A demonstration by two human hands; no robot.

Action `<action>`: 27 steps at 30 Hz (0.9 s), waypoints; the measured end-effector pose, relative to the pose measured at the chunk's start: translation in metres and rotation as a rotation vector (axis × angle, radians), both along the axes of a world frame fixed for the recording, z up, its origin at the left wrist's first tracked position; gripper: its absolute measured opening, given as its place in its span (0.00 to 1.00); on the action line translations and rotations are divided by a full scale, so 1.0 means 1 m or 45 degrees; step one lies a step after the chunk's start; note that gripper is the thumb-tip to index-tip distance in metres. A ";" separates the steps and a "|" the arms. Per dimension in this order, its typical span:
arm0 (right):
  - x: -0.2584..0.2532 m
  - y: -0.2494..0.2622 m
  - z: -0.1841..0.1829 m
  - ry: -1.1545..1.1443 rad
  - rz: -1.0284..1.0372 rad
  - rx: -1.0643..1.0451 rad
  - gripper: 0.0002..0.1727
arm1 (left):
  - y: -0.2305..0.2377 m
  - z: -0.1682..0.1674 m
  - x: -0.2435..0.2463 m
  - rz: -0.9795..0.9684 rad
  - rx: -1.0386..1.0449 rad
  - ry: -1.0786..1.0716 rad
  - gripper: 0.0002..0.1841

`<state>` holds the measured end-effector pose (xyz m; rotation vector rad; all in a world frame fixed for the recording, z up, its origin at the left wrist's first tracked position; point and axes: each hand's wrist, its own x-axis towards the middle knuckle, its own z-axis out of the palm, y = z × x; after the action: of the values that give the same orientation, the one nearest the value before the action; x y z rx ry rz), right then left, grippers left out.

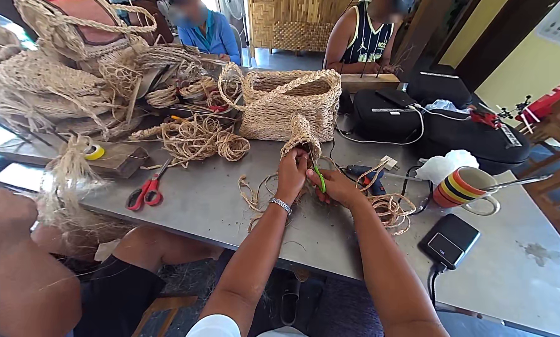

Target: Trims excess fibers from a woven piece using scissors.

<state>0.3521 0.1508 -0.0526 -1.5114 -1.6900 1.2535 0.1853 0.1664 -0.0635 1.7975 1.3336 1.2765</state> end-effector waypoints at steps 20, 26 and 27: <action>0.034 -0.015 0.025 0.184 0.126 -0.130 0.27 | -0.004 -0.004 0.004 -0.095 0.158 0.193 0.17; 0.041 -0.016 0.025 0.159 0.093 -0.108 0.28 | -0.001 -0.004 0.011 -0.177 0.209 0.273 0.15; 0.041 -0.015 0.026 0.152 0.094 -0.111 0.28 | -0.001 -0.004 0.012 -0.172 0.227 0.288 0.14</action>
<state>0.3932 0.1354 -0.0268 -1.4046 -1.6456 1.4433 0.1973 0.1654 -0.0672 2.1705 1.2213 1.1786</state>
